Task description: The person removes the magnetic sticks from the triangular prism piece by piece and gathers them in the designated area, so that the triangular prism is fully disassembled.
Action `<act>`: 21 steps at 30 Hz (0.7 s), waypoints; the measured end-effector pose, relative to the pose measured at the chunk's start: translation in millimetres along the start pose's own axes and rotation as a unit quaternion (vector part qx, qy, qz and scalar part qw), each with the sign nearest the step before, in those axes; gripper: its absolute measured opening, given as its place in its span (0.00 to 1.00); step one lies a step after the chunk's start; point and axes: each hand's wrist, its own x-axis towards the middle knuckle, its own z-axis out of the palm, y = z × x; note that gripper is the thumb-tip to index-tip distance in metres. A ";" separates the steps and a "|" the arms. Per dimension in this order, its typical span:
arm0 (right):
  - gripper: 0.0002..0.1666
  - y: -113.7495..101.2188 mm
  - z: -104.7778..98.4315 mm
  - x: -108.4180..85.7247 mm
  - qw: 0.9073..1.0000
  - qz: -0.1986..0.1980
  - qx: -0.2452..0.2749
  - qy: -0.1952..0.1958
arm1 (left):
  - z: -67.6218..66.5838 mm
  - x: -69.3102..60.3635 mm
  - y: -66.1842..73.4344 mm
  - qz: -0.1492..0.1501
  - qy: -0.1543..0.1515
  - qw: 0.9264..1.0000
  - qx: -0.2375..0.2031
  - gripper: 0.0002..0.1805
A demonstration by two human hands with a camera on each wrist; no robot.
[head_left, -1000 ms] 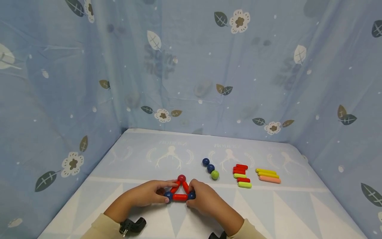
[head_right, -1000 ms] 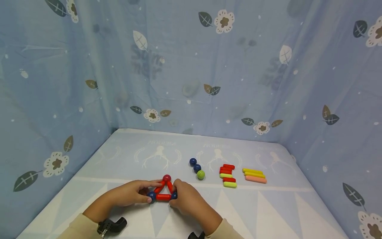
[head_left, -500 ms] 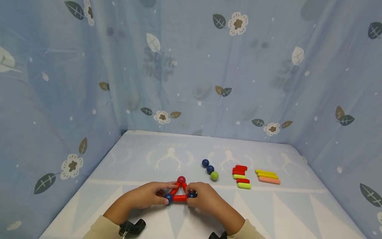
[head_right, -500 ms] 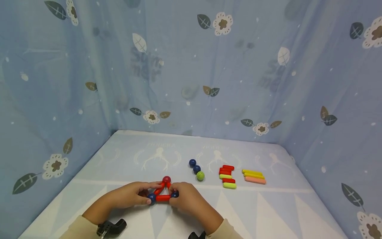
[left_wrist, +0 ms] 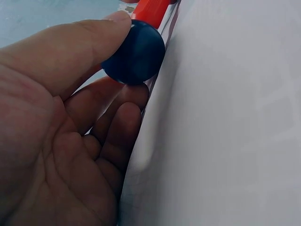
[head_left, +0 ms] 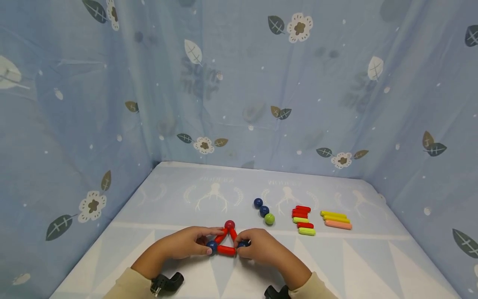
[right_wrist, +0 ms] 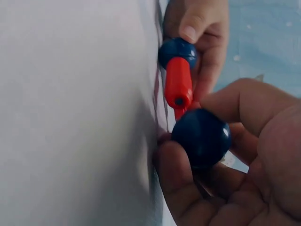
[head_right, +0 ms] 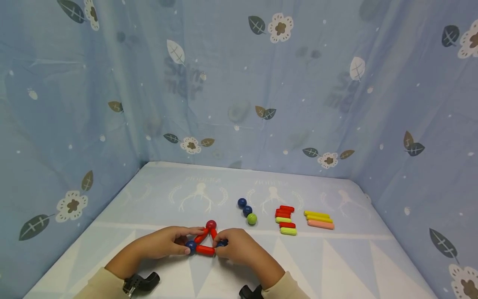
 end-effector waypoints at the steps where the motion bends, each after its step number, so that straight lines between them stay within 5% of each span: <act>1: 0.06 1.1 -1.2 -0.1 1.000 -0.001 0.009 -0.006 | -0.1 0.0 0.2 -0.001 -0.001 1.000 0.000 0.31; 21: 0.08 13.8 -18.8 -1.3 0.999 0.015 0.046 0.001 | 1.4 -0.4 -2.8 0.014 0.009 1.000 0.012 0.20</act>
